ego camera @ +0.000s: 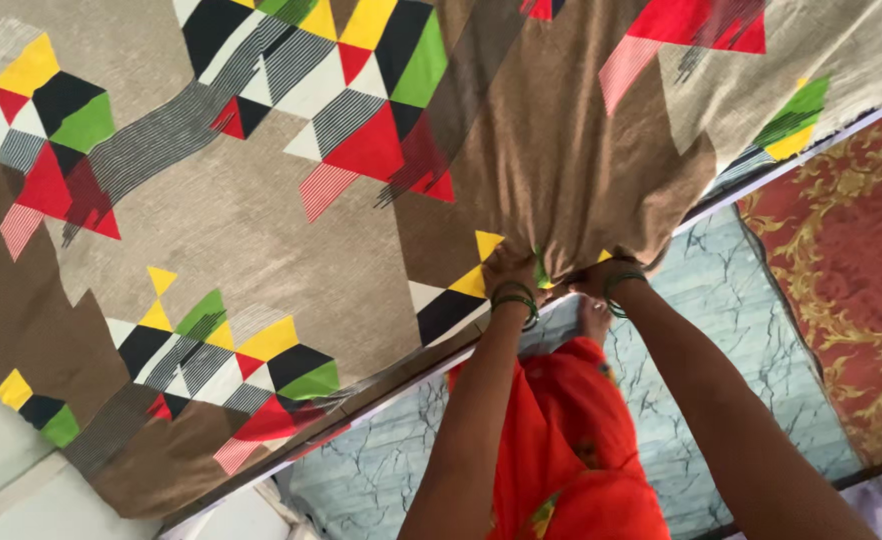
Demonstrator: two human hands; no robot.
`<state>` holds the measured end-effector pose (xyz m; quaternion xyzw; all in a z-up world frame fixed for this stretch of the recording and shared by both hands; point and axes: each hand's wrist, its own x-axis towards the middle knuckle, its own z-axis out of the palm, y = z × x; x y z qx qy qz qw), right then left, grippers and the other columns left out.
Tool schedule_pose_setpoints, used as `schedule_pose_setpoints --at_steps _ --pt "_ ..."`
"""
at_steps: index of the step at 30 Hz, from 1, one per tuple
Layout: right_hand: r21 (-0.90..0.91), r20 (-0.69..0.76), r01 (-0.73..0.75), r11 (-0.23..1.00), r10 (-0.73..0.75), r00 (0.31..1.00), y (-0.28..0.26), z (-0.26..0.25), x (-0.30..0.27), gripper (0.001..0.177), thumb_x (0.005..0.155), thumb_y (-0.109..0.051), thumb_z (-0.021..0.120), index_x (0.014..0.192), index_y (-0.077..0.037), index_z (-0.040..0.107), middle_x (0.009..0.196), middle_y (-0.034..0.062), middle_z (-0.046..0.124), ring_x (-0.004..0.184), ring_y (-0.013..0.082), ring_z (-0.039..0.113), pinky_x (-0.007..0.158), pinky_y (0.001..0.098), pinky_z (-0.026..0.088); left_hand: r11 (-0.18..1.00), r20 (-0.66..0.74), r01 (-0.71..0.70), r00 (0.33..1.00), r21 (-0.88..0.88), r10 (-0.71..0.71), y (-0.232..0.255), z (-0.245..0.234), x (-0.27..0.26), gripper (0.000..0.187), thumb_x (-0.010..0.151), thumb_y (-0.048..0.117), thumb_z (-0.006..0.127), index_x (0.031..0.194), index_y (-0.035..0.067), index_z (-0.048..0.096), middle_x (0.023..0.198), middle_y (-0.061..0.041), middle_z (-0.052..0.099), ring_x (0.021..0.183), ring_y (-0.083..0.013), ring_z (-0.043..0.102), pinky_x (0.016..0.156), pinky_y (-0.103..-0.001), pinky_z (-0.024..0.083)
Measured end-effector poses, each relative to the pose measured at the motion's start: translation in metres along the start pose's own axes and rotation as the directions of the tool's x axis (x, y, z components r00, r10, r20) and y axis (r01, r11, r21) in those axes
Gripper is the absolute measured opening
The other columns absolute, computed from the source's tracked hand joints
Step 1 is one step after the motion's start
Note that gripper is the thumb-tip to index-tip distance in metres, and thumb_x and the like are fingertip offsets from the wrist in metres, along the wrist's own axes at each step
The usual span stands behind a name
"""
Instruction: The person spreads a bedsheet over a mattress, tucks the edges under the mattress by hand, and then places pillows and additional bedding on top.
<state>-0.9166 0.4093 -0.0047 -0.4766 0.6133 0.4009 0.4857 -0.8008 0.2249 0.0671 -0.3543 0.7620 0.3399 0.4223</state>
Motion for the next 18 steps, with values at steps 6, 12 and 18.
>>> schedule_pose_setpoints --at_steps 6,12,18 --pt "0.137 -0.109 0.083 0.987 -0.068 0.992 -0.004 0.012 0.006 0.052 0.1 -0.062 0.032 0.151 -0.055 0.036 0.16 -0.0221 0.039 0.149 0.0153 0.037 0.124 0.0474 0.025 0.973 0.021 -0.104 0.995 0.205 0.102 -0.006 0.049 0.024 0.11 0.075 0.058 0.083 0.162 0.036 0.02 0.17 -0.022 -0.002 0.157 -0.0392 -0.009 0.121 -0.069 0.007" --pt "0.305 -0.243 0.156 0.939 -0.082 0.966 0.031 0.03 -0.012 0.05 0.106 -0.065 0.038 0.146 -0.041 0.055 0.151 -0.0091 0.061 0.141 0.0167 0.055 0.12 0.0374 0.041 0.963 -0.078 -0.175 0.978 0.207 0.195 -0.039 0.104 0.05 0.092 0.083 0.045 0.079 0.161 0.035 0.031 0.168 -0.033 -0.007 0.159 -0.0438 -0.017 0.123 -0.068 -0.006" --pt "0.03 -0.619 0.473 0.88 -0.355 0.701 0.104 0.009 -0.041 0.057 0.079 -0.052 0.061 0.135 -0.042 0.061 0.135 0.0019 0.063 0.129 0.0328 0.053 0.099 0.0534 0.044 0.964 -0.13 -0.17 0.971 0.206 0.199 -0.048 0.108 0.061 0.091 0.084 0.038 0.078 0.161 0.035 0.029 0.162 -0.037 -0.016 0.154 -0.0468 -0.02 0.121 -0.064 -0.008"
